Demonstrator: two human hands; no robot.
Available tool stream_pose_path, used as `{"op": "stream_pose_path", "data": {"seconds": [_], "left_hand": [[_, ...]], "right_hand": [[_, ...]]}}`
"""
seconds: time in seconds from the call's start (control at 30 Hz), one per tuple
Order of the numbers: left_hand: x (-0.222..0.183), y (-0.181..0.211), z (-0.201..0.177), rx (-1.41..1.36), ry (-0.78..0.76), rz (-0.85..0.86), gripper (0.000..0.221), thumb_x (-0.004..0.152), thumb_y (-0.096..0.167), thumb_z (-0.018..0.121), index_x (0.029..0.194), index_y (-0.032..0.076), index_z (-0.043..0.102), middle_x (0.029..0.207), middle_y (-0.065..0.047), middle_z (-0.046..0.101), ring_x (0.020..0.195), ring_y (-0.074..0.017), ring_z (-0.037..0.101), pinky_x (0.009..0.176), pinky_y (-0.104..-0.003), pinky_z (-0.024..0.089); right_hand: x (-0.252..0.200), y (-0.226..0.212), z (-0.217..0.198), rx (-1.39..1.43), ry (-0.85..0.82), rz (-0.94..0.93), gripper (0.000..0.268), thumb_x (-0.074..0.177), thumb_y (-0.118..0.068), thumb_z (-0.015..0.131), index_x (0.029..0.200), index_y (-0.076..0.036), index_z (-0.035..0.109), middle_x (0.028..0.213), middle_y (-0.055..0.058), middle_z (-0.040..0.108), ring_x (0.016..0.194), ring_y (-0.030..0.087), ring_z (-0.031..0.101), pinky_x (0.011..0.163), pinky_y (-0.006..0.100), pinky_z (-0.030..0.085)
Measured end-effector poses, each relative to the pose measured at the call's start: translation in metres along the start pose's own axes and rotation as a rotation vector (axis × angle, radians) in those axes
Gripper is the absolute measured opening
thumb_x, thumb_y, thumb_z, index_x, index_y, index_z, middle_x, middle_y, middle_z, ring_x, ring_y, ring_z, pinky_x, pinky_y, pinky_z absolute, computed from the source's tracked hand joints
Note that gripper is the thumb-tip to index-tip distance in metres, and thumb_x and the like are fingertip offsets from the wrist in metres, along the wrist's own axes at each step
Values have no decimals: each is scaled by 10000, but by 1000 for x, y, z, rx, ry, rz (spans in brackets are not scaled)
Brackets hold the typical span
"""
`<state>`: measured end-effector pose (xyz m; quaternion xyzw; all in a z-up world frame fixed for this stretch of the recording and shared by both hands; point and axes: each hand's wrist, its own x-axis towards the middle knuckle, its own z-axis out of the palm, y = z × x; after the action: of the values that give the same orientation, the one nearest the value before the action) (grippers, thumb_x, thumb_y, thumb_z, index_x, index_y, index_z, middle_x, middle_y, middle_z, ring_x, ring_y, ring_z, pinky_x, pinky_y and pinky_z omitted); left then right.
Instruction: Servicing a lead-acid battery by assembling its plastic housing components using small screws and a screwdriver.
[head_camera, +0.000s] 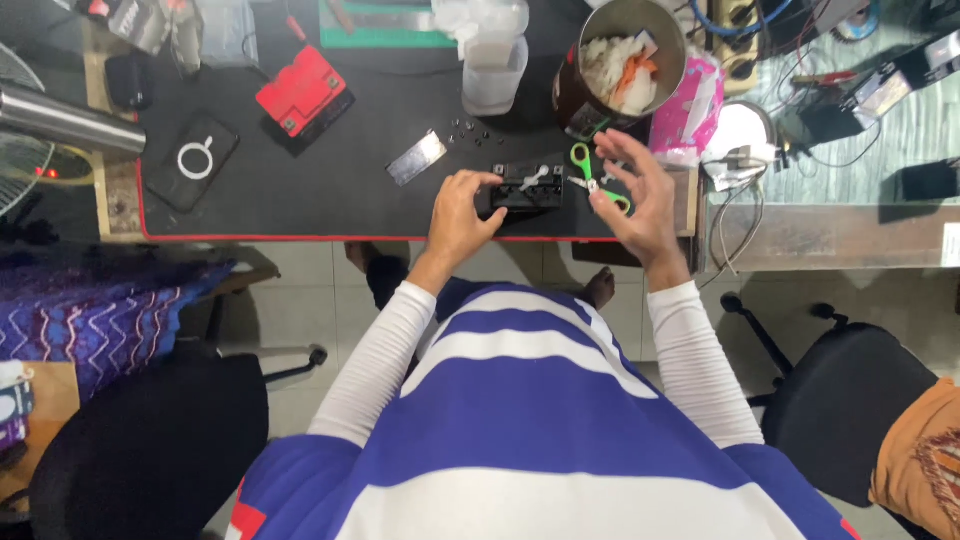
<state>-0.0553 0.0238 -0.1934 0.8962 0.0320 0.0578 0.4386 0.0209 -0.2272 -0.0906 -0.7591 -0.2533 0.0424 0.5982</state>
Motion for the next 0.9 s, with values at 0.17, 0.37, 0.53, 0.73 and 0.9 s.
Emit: {"op": "stream_pose_path", "data": {"seconds": [0.17,0.37,0.53,0.73,0.9], "left_hand": [[5,1,8,-16,45,8,357,737,179,874,1064,205,733,1024,23,663,987,-219,647,872,-369,525],[19,6,31,84,144,134,263,732,224,892,943,229,736,953,82,670,961,-155,633,812,-330,505],[22,6,39,177,161,220,153,777,192,849,865,210,725,875,91,674,901,-134,625,766,-299,474],[20,9,37,178,156,226,127,801,184,832,854,214,721,852,106,679,883,-110,621,762,-277,459],[19,11,35,158,157,214,95,821,189,819,859,210,734,857,102,683,864,-113,614,759,-274,451]], "right_hand": [[11,-2,14,-17,6,-45,547,836,-47,802,1347,28,621,1224,158,714,1129,277,692,1006,389,550],[29,-13,34,-194,6,-152,253,851,-42,845,1099,-60,796,914,48,775,813,202,726,795,305,590],[34,-13,39,-194,-28,-161,237,826,-54,880,1050,-86,810,885,42,766,763,181,690,733,296,570],[37,-17,45,-161,-26,-230,98,885,36,805,957,-28,783,823,97,741,722,237,676,675,329,557],[37,-21,51,-178,-22,-244,67,889,20,810,925,-30,784,819,86,750,721,237,682,672,321,555]]}}
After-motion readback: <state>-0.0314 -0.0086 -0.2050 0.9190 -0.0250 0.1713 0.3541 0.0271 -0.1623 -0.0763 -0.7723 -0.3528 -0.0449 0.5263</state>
